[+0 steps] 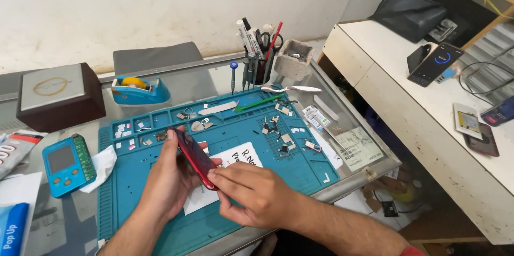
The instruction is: Fitting and pressing the back cover assembly onto a red smartphone to secure it.
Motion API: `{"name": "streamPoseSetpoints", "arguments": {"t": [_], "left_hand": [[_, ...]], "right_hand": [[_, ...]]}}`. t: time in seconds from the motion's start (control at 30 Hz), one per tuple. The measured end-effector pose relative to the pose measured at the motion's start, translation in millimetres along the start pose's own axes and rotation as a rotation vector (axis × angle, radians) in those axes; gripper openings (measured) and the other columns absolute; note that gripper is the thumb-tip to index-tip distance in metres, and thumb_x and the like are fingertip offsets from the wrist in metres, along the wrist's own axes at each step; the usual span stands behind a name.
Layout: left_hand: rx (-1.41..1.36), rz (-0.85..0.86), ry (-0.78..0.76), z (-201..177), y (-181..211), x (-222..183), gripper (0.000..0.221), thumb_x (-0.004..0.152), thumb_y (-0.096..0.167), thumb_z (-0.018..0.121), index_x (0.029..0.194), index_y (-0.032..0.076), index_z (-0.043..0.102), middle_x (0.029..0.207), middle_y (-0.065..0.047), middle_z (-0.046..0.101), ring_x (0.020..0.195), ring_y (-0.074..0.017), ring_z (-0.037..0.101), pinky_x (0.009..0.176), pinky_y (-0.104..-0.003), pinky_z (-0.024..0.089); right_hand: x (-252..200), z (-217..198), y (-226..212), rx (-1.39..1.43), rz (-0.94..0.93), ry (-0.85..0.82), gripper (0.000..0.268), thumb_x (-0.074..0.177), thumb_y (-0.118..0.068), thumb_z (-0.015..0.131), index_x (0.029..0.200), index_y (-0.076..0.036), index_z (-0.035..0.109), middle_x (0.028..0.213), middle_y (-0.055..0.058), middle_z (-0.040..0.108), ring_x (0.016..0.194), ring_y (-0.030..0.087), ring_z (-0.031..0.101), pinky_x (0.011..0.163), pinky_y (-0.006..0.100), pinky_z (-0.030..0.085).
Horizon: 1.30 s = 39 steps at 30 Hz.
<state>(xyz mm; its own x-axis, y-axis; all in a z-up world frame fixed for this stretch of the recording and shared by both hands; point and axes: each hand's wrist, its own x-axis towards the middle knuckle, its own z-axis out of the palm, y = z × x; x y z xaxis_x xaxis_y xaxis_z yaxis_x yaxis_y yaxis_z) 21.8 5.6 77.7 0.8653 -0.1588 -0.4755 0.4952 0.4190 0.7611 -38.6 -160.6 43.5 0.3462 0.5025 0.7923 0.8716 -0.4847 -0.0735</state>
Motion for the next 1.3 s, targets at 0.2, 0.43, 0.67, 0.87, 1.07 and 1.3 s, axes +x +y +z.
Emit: {"name": "streamPoseSetpoints", "arguments": {"t": [0.2, 0.43, 0.67, 0.87, 1.07, 1.3], "left_hand": [[-0.033, 0.01, 0.002, -8, -9, 15, 0.056, 0.099, 0.05, 0.037, 0.146, 0.02, 0.043, 0.124, -0.021, 0.061, 0.092, -0.0444, 0.067, 0.083, -0.057, 0.055], [-0.022, 0.069, -0.038, -14, -11, 16, 0.068, 0.094, 0.049, 0.044, 0.155, 0.022, 0.039, 0.124, -0.021, 0.062, 0.087, -0.0383, 0.071, 0.077, -0.052, 0.059], [0.026, 0.126, -0.046, -17, -17, 21, 0.065, 0.094, 0.046, 0.047, 0.154, 0.023, 0.038, 0.121, -0.016, 0.061, 0.085, -0.0337, 0.073, 0.077, -0.048, 0.062], [0.109, 0.233, -0.031, -24, -21, 30, 0.075, 0.092, 0.045, 0.049, 0.161, 0.023, 0.028, 0.126, -0.014, 0.06, 0.084, -0.029, 0.073, 0.077, -0.044, 0.064], [0.254, 0.346, -0.069, -25, -21, 23, 0.067, 0.091, 0.046, 0.05, 0.155, 0.029, 0.036, 0.127, -0.009, 0.056, 0.088, -0.0243, 0.076, 0.073, -0.036, 0.066], [0.159, 0.207, -0.096, -22, -17, 25, 0.068, 0.092, 0.05, 0.046, 0.156, 0.031, 0.037, 0.133, -0.009, 0.064, 0.086, -0.0287, 0.077, 0.066, -0.039, 0.063]], "right_hand": [[0, 4, 3, -0.061, -0.025, 0.025, 0.036, 0.085, 0.006, 0.066, 0.12, 0.009, 0.062, 0.105, 0.018, 0.073, 0.086, 0.029, 0.076, 0.084, 0.042, 0.067], [-2, 6, 9, 0.044, -0.047, -0.049, 0.042, 0.092, 0.008, 0.071, 0.132, 0.007, 0.058, 0.107, 0.02, 0.07, 0.088, 0.035, 0.071, 0.081, 0.043, 0.063], [-7, 11, 11, -0.085, -0.13, 0.016, 0.03, 0.088, 0.009, 0.065, 0.117, 0.013, 0.061, 0.092, 0.019, 0.071, 0.074, 0.03, 0.069, 0.072, 0.041, 0.065], [-17, 21, 13, -0.038, -0.003, 0.084, 0.026, 0.08, 0.01, 0.074, 0.105, 0.005, 0.066, 0.089, 0.013, 0.075, 0.074, 0.024, 0.074, 0.073, 0.037, 0.067], [-31, 26, 12, -0.046, 0.15, 0.139, 0.024, 0.076, 0.008, 0.076, 0.098, 0.002, 0.07, 0.086, 0.008, 0.076, 0.071, 0.023, 0.075, 0.069, 0.033, 0.066], [2, -2, -2, 0.065, 0.207, -0.04, 0.042, 0.074, -0.005, 0.073, 0.114, 0.001, 0.067, 0.099, 0.01, 0.074, 0.084, 0.025, 0.072, 0.083, 0.036, 0.061]]}}
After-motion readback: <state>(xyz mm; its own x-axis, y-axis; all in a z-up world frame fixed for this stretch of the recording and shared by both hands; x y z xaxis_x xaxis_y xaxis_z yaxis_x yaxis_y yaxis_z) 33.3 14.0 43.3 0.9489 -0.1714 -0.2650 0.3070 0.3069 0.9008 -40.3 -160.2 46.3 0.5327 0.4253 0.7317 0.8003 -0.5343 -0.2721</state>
